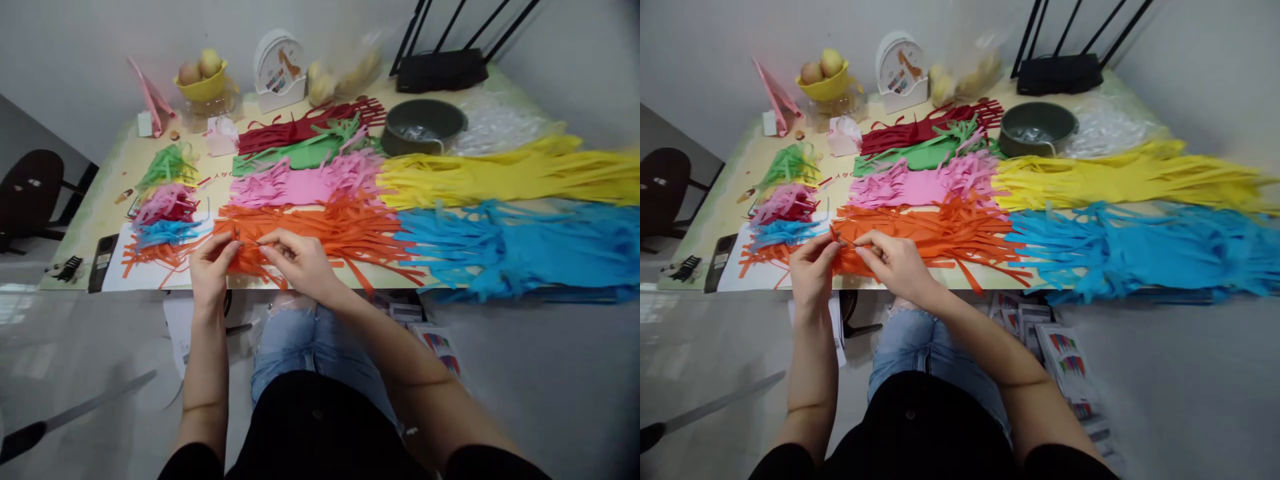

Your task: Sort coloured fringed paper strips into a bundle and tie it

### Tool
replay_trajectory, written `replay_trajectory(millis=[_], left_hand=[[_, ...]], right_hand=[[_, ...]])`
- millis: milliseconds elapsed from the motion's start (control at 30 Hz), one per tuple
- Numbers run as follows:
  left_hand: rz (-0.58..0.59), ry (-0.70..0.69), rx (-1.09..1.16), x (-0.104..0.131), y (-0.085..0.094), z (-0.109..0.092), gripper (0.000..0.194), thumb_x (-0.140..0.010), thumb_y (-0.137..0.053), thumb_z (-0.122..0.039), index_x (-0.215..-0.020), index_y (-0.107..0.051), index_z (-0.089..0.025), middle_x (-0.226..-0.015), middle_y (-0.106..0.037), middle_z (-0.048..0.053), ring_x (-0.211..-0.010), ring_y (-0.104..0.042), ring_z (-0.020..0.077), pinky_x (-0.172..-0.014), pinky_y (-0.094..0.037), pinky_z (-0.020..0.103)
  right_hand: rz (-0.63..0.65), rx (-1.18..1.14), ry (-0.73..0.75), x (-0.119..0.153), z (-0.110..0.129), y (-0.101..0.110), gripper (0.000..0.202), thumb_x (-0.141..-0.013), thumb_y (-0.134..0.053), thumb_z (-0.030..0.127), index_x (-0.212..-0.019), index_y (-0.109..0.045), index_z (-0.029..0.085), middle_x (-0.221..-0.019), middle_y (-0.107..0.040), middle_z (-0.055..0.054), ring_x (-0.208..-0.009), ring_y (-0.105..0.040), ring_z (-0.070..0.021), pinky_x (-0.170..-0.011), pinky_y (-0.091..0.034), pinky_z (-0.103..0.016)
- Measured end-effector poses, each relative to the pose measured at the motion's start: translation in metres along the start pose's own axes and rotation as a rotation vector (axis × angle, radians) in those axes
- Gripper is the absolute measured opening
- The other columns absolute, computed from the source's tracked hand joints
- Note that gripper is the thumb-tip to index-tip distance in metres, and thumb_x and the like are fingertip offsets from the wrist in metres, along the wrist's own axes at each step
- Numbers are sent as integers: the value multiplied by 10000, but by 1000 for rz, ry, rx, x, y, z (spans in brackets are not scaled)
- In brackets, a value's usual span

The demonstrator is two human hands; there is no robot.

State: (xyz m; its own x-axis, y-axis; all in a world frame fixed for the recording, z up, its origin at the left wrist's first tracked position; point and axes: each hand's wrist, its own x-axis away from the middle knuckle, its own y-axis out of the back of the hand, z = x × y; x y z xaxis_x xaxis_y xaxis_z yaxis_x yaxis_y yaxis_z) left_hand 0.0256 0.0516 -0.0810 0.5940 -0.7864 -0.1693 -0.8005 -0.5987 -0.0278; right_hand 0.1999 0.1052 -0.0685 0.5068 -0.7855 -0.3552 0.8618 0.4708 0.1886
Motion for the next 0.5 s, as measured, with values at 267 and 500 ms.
replay_trajectory(millis=[267, 500], left_hand=[[76, -8, -19, 19, -17, 1, 230, -708, -849, -327, -888, -794, -195, -821, -767, 27, -740, -714, 150, -764, -569, 273], [66, -244, -281, 22, -19, -4, 171, -779, -804, -296, -926, -800, -209, -857, -746, 28, -790, -676, 139, -766, -527, 252]], right_hand=[[-27, 23, -20, 6, -1, 4, 186, -945, -567, 301, -913, -685, 161, -579, -494, 59, -496, -398, -68, -526, -315, -213], [1, 6, -63, 2, -2, 11, 171, -927, -575, 292, -882, -665, 153, -576, -502, 60, -499, -418, -67, -518, -309, -214]])
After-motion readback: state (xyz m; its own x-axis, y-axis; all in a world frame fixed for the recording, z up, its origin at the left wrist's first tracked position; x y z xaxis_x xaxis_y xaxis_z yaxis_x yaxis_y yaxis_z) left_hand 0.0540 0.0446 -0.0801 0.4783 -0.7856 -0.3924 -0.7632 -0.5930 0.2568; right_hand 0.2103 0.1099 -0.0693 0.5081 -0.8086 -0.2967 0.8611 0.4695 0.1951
